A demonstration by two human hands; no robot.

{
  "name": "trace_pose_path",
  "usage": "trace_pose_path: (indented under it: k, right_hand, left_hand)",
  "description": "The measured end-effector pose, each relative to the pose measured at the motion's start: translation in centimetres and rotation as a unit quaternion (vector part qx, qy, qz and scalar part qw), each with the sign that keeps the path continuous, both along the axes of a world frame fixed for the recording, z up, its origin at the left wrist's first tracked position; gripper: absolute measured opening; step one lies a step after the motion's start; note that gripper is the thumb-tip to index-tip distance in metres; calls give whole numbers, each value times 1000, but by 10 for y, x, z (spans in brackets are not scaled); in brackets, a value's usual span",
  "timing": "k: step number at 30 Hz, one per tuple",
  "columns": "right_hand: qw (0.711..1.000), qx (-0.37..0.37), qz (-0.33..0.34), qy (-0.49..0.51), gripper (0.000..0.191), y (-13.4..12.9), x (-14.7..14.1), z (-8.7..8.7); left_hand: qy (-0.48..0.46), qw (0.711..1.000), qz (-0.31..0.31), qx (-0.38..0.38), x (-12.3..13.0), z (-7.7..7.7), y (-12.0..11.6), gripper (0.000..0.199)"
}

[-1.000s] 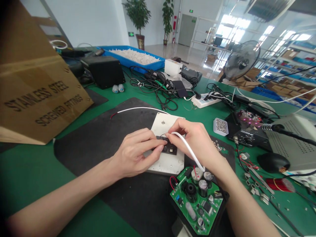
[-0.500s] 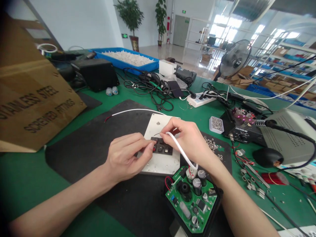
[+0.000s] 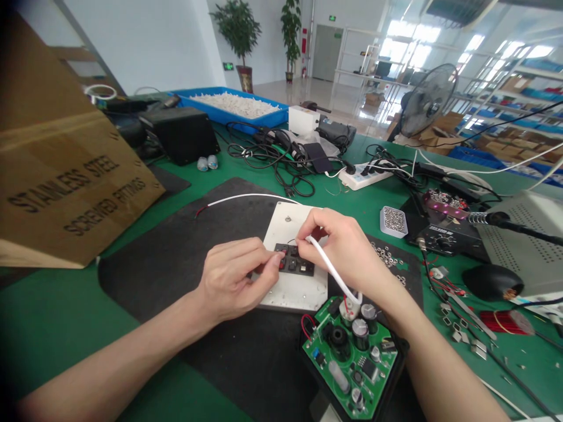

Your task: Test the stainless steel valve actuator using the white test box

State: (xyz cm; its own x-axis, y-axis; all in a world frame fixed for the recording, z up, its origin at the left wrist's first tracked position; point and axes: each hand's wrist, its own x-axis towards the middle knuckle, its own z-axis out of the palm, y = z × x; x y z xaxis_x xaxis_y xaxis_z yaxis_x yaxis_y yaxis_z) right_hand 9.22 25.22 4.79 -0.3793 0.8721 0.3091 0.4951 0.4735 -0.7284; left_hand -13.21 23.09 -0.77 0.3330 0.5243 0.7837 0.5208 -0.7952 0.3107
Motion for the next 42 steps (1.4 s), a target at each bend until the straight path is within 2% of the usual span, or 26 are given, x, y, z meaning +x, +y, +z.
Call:
trace_pose_path:
  k: [5,13,22,34,37,40,42]
  right_hand:
    - [996,65,-1,-57,9,-2,-2,6]
    - [991,95,23,-90,10,-3,-2,13]
    - [976,164,63,-129,16,-3,-3,14]
    - [981,130,65,-131,16,-1,-5,12]
    - [989,84,55,-108,10,-1,1,12]
    - [998,23,21,-46,17,1,15,21]
    - [999,23,-37,1,23,-2,28,36]
  left_hand:
    - [2,1000,-7,-3,0,-1,1,21]
    - [-2,1000,-7,-7,0,-1,1,21]
    - [-2,1000,-3,-3,1,0,1,23]
    - [-5,1000,-1,-11,1,-1,-1,14]
    - [-6,1000,8,-22,1,-1,-2,14]
    - [-18,999,24,-13,0,0,-3,13]
    - [-35,999,37,8,-1,2,-4,11]
